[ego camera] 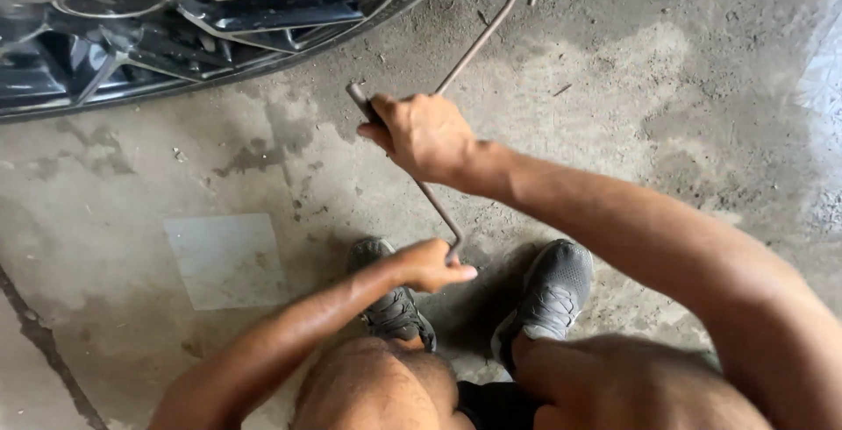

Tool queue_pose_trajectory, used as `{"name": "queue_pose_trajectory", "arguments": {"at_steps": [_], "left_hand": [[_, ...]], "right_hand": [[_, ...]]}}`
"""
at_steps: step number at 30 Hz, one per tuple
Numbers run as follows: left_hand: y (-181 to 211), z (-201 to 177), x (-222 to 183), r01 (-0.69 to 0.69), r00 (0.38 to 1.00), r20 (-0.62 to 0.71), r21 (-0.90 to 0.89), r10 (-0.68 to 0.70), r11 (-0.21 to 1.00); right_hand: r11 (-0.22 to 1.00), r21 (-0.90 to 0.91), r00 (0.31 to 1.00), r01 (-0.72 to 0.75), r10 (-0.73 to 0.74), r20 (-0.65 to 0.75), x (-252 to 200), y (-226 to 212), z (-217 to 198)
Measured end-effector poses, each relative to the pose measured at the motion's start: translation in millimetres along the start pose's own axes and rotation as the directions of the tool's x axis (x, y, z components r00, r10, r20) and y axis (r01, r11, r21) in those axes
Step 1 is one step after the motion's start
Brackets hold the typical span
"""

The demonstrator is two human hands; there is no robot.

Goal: Using a lug wrench and a jack handle to turn the screw of a scissor jack to lift or lower a vehicle.

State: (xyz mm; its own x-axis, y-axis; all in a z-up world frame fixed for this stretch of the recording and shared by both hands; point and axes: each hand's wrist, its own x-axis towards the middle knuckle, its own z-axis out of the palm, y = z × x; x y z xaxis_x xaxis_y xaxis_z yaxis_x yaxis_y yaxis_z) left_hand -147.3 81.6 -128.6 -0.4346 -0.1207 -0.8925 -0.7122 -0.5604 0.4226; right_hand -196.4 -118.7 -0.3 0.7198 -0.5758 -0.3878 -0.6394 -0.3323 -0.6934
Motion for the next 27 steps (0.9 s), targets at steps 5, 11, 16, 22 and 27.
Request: {"name": "queue_pose_trajectory", "arguments": {"at_steps": [5,11,16,22,27], "left_hand": [[80.2,-21.7,-78.1,-0.153,0.975,0.133,-0.174,0.178,0.973],[90.7,-33.5,-91.0,-0.212,0.949,0.165,-0.293,0.268,0.932],[92.0,-48.2,-122.5,-0.229,0.939,0.175,-0.324,0.296,0.918],[86.6,-86.9,-161.8,-0.237,0.944,0.126,-0.388,0.306,0.89],[86.6,-123.6,-195.7,-0.328,0.944,-0.145,-0.498,0.296,0.803]], "right_hand": [[0.982,-0.139,0.981,-0.125,0.143,0.131,-11.0,-10.4,12.8],[0.847,-0.528,0.897,-0.065,0.281,0.341,-17.5,21.4,29.8],[0.917,-0.398,0.998,-0.034,0.052,0.034,-23.0,108.4,87.2],[0.974,-0.221,0.978,-0.047,0.09,0.187,-35.1,79.1,0.2],[0.944,-0.202,0.888,-0.261,0.317,0.334,-43.4,62.4,-29.9]]}}
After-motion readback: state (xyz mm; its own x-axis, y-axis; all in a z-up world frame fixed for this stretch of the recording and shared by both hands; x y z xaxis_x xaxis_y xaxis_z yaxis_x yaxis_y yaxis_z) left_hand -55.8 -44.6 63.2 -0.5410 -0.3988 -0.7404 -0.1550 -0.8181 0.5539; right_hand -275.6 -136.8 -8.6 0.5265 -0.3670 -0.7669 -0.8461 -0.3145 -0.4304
